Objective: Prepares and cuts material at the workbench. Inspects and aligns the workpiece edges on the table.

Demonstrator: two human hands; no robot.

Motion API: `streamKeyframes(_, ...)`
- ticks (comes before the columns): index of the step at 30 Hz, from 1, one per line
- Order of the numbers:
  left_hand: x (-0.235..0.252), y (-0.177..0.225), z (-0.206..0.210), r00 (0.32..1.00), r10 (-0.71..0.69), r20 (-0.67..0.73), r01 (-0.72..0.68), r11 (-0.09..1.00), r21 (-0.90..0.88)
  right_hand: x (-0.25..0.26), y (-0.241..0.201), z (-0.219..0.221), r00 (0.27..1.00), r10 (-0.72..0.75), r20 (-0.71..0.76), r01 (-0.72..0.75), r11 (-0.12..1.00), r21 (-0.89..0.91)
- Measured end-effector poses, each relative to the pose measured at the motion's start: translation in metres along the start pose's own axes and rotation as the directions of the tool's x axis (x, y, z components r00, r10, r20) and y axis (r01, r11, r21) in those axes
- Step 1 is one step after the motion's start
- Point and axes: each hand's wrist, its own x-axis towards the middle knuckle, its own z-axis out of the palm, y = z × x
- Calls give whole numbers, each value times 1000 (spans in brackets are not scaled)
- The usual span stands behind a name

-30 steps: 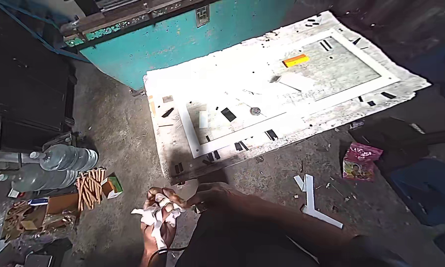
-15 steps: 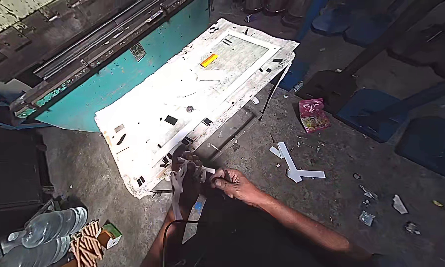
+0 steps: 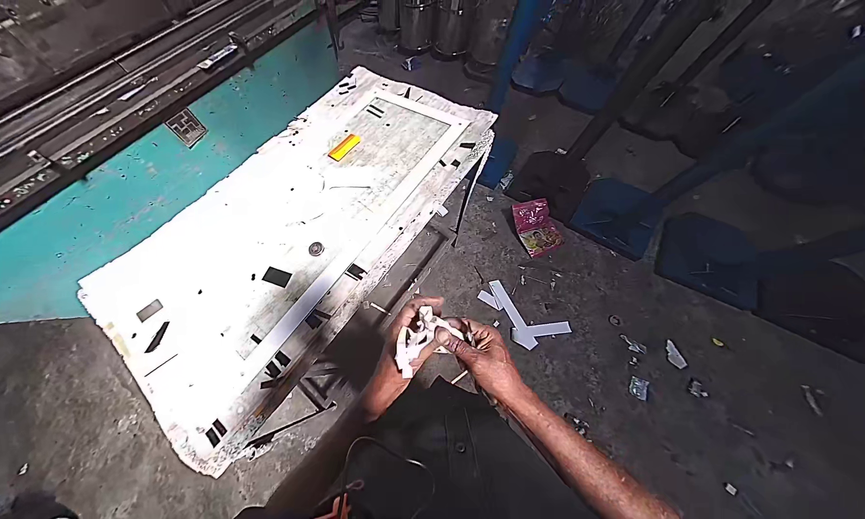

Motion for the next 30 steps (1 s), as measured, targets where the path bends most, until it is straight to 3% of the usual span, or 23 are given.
streamKeyframes(2,9,4,-11,972,-122,202,109,991,76,14,-10,-12,985,-55,-165,62,997,36)
streamKeyframes(4,10,-3,-23,926,-262,271,241,964,109,27,-20,-24,943,-173,-285,165,985,-54)
streamKeyframes(7,20,-16,-30,900,-386,201,433,841,-324,43,-32,-34,877,-349,-331,232,909,-345)
streamKeyframes(10,44,-7,-24,902,-359,242,432,710,-557,50,-23,-21,820,-508,-262,220,704,-676)
streamKeyframes(12,66,6,-9,899,-397,183,416,650,-636,54,-12,-5,811,-564,-153,213,528,-822)
streamKeyframes(14,85,15,-2,880,-469,68,394,644,-656,51,0,17,830,-556,-43,234,419,-877)
streamKeyframes(16,104,20,-1,844,-535,41,457,676,-579,47,2,23,859,-509,60,275,358,-892)
streamKeyframes(18,112,17,2,814,-580,15,509,703,-497,42,-2,18,892,-435,122,303,376,-875)
streamKeyframes(21,112,4,7,762,-647,-28,581,702,-412,37,0,13,896,-437,72,291,457,-840)
streamKeyframes(27,136,-34,31,753,-658,-2,595,682,-424,35,-10,-17,729,-628,-275,213,589,-780)
streamKeyframes(30,142,-36,50,750,-657,72,623,666,-411,42,-8,-38,783,-562,-266,186,619,-763)
